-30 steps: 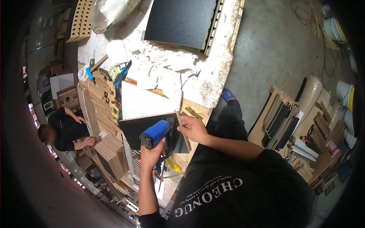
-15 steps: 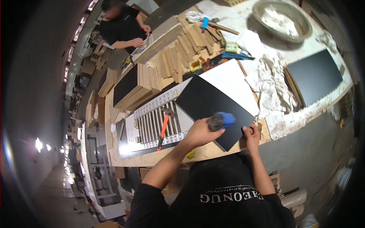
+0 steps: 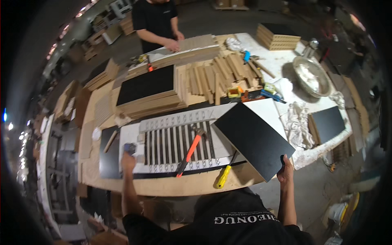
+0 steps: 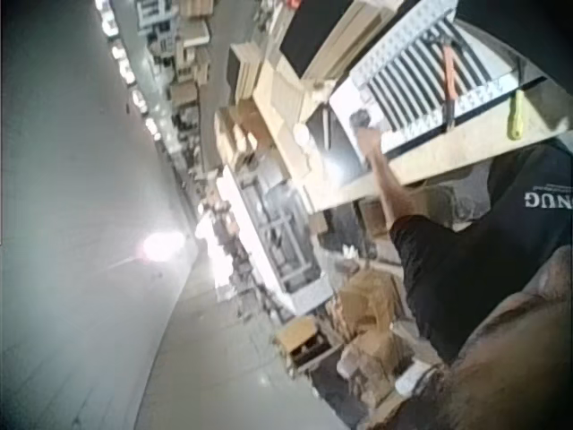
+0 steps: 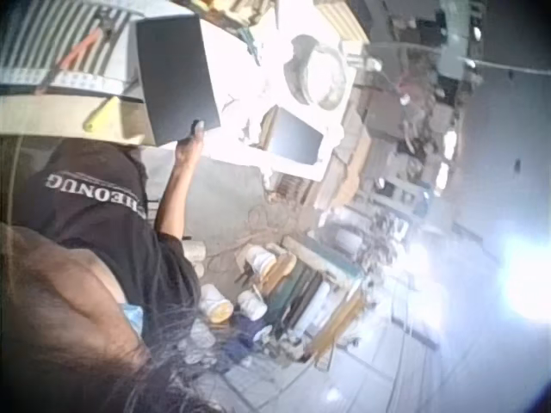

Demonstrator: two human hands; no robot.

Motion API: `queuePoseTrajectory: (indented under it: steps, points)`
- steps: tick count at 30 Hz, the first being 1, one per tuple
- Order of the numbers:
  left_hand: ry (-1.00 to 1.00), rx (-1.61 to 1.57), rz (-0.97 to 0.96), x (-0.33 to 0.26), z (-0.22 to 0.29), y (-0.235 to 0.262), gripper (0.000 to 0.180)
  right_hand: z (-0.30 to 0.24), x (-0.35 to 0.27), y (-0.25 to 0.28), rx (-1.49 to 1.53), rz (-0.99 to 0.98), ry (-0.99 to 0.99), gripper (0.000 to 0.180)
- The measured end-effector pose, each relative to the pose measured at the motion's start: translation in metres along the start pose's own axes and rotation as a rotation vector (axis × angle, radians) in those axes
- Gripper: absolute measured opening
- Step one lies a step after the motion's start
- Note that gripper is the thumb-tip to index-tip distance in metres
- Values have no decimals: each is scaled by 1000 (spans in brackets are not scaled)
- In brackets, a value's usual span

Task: The person fastens a board onto wooden slats using a hammer and a pneumatic nailer, turns and taps the assembled panel with the hammer, and squeezes glue onto cardboard sheets from a pouch.

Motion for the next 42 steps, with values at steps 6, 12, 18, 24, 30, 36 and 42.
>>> queuePoseTrajectory:
  steps: [6, 12, 18, 24, 30, 36, 42]
  points:
    - [-25, 204, 262, 40, -44, -7, 58, -70, -36, -62, -293, 11, 432, 33]
    - [-379, -1337, -778, -57, 210, 13, 53, -111, -123, -166, -944, -196, 881, 25]
    - [150, -2317, -1359, -127, 347, 75, 78, -107, -194, -221, -1740, -914, 1163, 28]
    - [-37, -2037, -1183, -158, 369, 26, 41, -105, -152, -94, -1835, -376, 1351, 42]
    - [-90, -2102, -997, -180, 386, -11, 41, -44, -39, 79, -68, 170, 52, 51]
    - [-292, -1838, -1008, -191, 394, -24, 52, -31, -15, 117, -241, 74, 291, 56]
    - [-400, -1062, -711, -172, 371, -52, 30, -22, -6, 146, -349, 146, 187, 54]
Point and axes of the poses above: each hand's wrist, its own x-axis towards the middle knuckle, its own y-axis out of the back of the hand, z = x × y, the point moved 6 cm from there along x, towards the middle knuckle, and after that the axes turned 8 degrees about x, right-handed, at the moved point
